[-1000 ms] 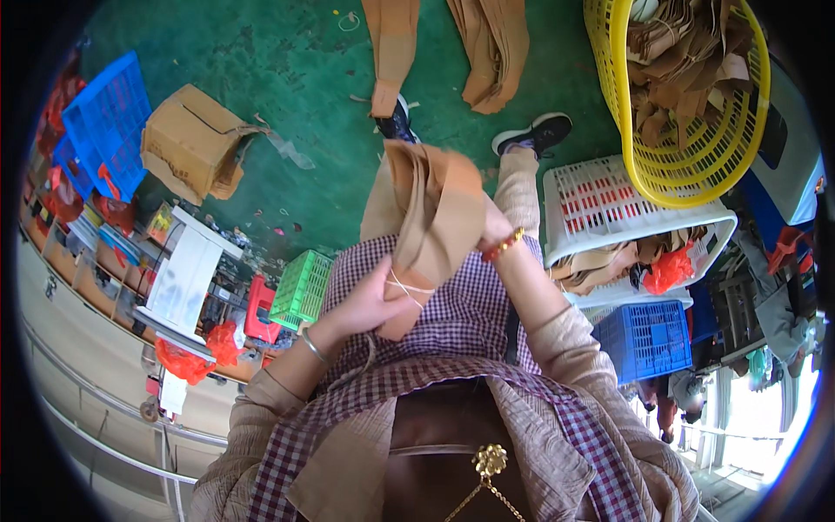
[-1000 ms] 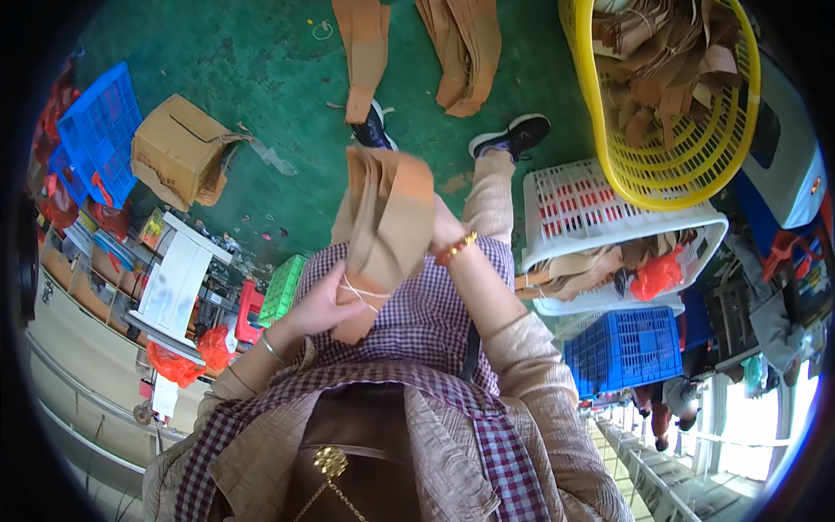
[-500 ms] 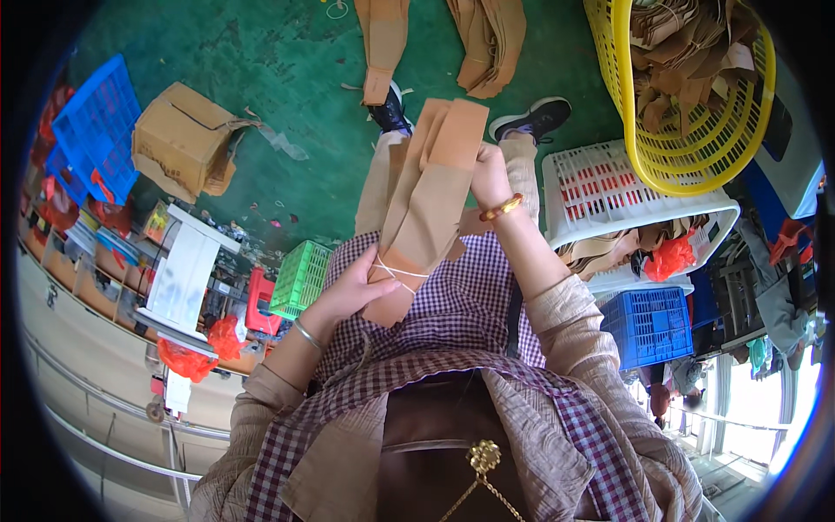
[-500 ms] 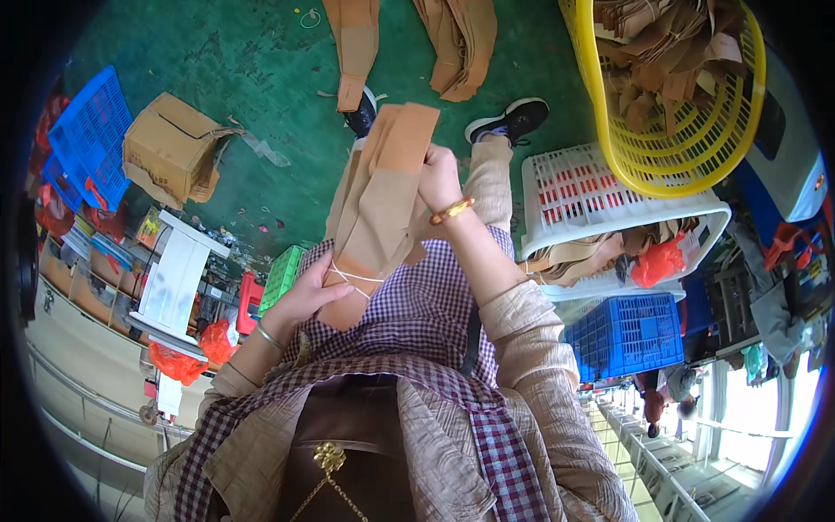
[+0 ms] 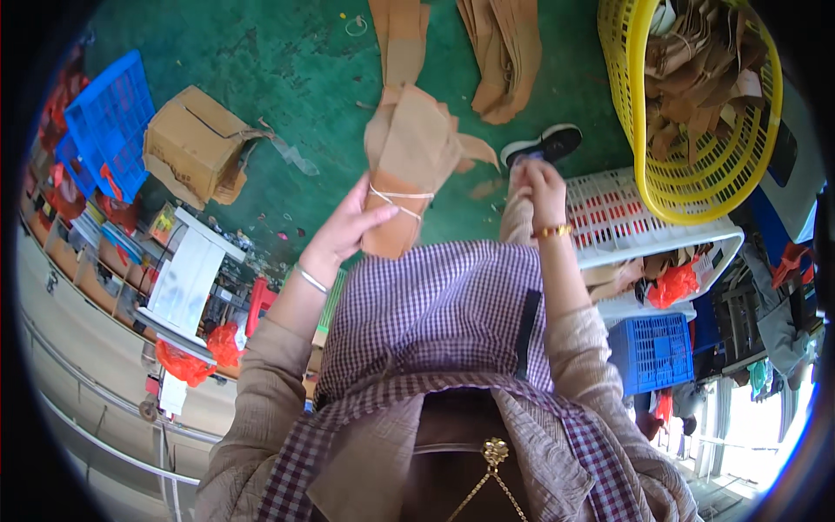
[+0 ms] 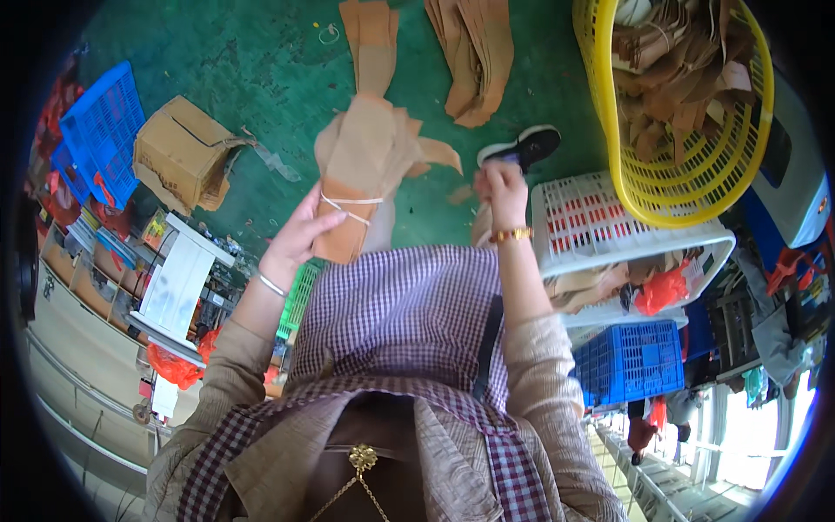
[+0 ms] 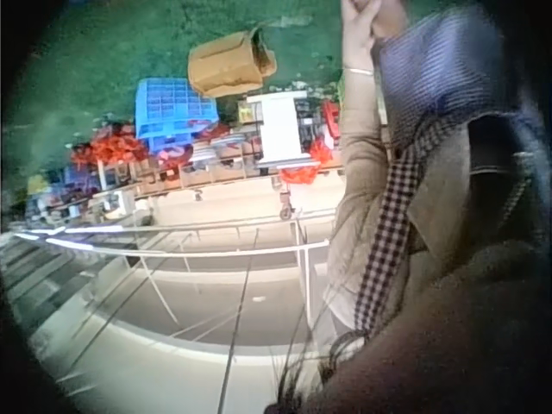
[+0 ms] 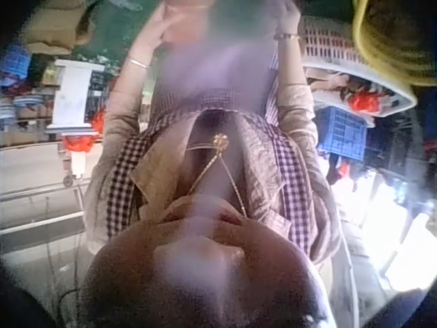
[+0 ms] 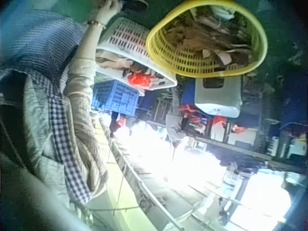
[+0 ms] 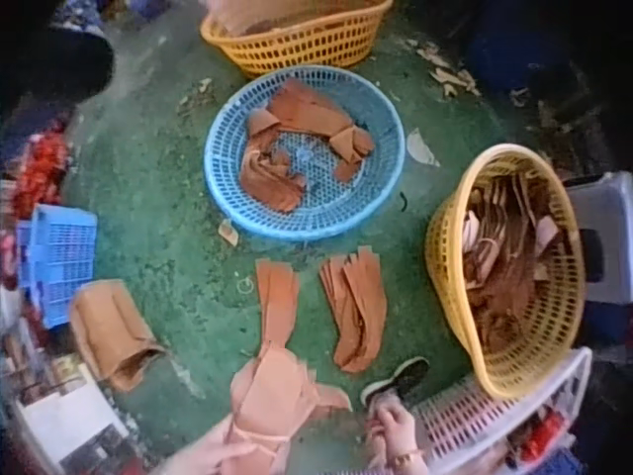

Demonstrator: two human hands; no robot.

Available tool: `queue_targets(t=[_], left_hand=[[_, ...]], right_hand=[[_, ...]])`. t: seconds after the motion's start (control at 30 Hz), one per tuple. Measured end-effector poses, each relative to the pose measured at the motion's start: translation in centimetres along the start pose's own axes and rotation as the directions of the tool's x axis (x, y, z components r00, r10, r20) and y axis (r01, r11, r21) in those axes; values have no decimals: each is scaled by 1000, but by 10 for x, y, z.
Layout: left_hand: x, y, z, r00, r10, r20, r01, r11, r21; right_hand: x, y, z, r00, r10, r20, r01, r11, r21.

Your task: Trim excess material from shoe upper components with scissors and then sort and bundle shoe soles using rubber bands.

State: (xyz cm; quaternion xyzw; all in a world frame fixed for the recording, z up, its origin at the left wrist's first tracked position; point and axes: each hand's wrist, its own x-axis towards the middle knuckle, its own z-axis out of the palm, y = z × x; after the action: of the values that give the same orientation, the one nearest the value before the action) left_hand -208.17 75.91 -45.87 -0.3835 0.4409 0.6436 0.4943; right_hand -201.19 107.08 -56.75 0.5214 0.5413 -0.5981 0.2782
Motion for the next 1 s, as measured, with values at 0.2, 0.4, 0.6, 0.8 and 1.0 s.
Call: queue_targets(t=[0.2, 0.4, 0.6, 0.8, 1.0], left_hand=[[106, 9, -66, 964, 260, -49, -264, 961, -79], [234, -38, -129, 949, 314, -24, -313, 932, -183], [309, -132, -193, 958, 159, -239, -175, 983, -47], [283, -125, -171, 771, 302, -561, -156, 943, 294], [184, -108, -74, 865, 468, -182, -174, 621, 765]], right_hand=[[-19, 56, -8, 979, 203, 34, -202, 979, -37], [-4, 88, 2, 956, 248, 157, -245, 969, -38], [5, 93, 5, 938, 282, 202, -265, 958, -107], [-5, 72, -5, 956, 199, 214, -219, 973, 75], [-40, 2, -65, 977, -106, 185, 97, 994, 56]])
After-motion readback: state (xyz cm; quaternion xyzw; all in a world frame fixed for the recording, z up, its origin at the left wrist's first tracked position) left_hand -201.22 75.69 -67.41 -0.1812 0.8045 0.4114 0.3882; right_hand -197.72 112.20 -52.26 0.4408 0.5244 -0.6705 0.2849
